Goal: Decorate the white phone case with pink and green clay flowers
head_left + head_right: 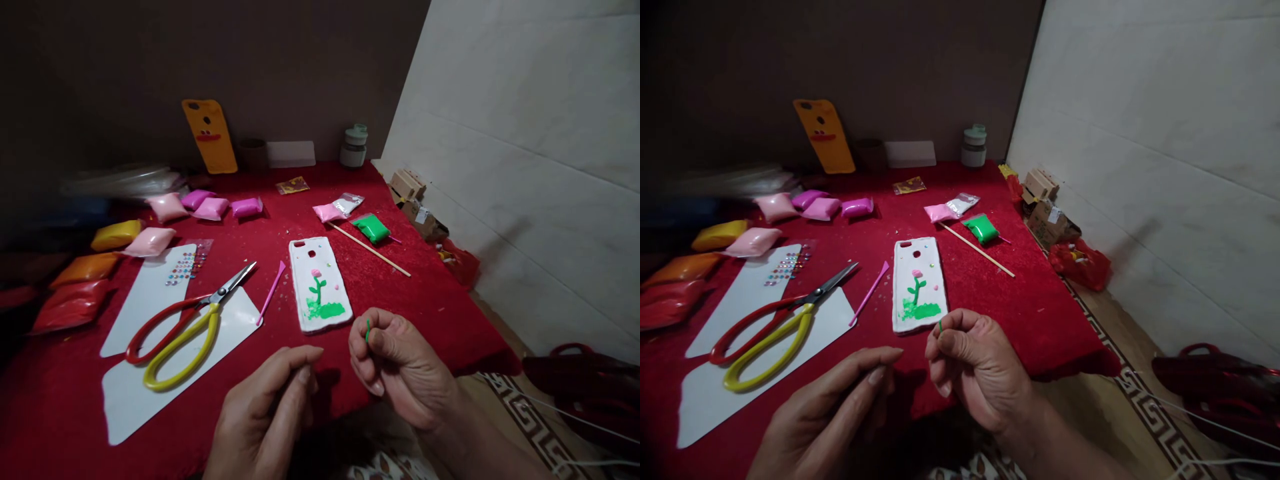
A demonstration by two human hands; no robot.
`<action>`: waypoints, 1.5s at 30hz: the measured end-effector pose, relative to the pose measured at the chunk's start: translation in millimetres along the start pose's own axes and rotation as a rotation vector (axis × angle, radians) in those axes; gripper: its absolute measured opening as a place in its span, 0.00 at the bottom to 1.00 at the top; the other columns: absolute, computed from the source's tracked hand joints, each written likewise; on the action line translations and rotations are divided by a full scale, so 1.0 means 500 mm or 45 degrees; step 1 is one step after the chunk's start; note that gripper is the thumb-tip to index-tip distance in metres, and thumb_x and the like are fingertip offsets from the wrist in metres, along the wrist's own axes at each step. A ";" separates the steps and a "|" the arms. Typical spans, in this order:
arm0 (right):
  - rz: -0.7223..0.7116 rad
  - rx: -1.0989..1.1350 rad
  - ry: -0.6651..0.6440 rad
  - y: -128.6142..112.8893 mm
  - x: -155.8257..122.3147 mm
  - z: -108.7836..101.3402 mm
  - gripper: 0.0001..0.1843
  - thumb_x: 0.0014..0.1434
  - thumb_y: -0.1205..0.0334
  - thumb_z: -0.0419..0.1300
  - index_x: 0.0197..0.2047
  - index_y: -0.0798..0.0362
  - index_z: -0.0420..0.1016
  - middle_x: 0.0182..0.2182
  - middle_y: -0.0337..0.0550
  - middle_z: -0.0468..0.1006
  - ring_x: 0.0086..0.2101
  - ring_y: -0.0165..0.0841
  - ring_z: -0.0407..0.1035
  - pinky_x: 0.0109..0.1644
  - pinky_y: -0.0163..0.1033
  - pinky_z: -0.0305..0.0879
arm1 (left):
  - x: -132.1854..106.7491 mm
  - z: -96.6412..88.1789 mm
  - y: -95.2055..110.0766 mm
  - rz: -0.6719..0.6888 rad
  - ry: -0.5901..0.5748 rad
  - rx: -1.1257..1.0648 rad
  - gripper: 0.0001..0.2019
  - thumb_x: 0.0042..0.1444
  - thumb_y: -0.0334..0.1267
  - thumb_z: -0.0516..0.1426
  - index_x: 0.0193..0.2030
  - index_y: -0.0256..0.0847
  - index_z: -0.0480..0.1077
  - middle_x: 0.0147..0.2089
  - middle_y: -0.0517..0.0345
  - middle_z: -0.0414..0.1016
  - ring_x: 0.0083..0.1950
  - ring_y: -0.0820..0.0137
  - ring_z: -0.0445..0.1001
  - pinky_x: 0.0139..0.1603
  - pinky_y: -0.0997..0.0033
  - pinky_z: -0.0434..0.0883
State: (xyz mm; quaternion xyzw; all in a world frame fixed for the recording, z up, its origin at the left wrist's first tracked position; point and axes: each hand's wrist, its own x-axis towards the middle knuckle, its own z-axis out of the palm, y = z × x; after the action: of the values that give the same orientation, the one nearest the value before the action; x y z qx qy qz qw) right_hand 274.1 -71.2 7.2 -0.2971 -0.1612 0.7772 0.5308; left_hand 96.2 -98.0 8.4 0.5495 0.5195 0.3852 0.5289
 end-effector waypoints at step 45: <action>-0.156 -0.133 -0.083 0.029 -0.007 -0.001 0.14 0.52 0.63 0.69 0.36 0.55 0.67 0.21 0.34 0.78 0.18 0.26 0.73 0.20 0.28 0.72 | 0.054 0.059 0.036 -0.342 -0.288 -0.827 0.05 0.60 0.36 0.57 0.35 0.38 0.72 0.25 0.61 0.70 0.24 0.75 0.69 0.26 0.76 0.64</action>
State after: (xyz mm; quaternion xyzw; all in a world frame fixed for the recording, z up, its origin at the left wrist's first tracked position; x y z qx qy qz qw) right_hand 264.8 -79.9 -0.5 -0.2885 -0.2366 0.7430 0.5556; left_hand 132.2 -74.9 18.6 0.3188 0.3759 0.3940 0.7758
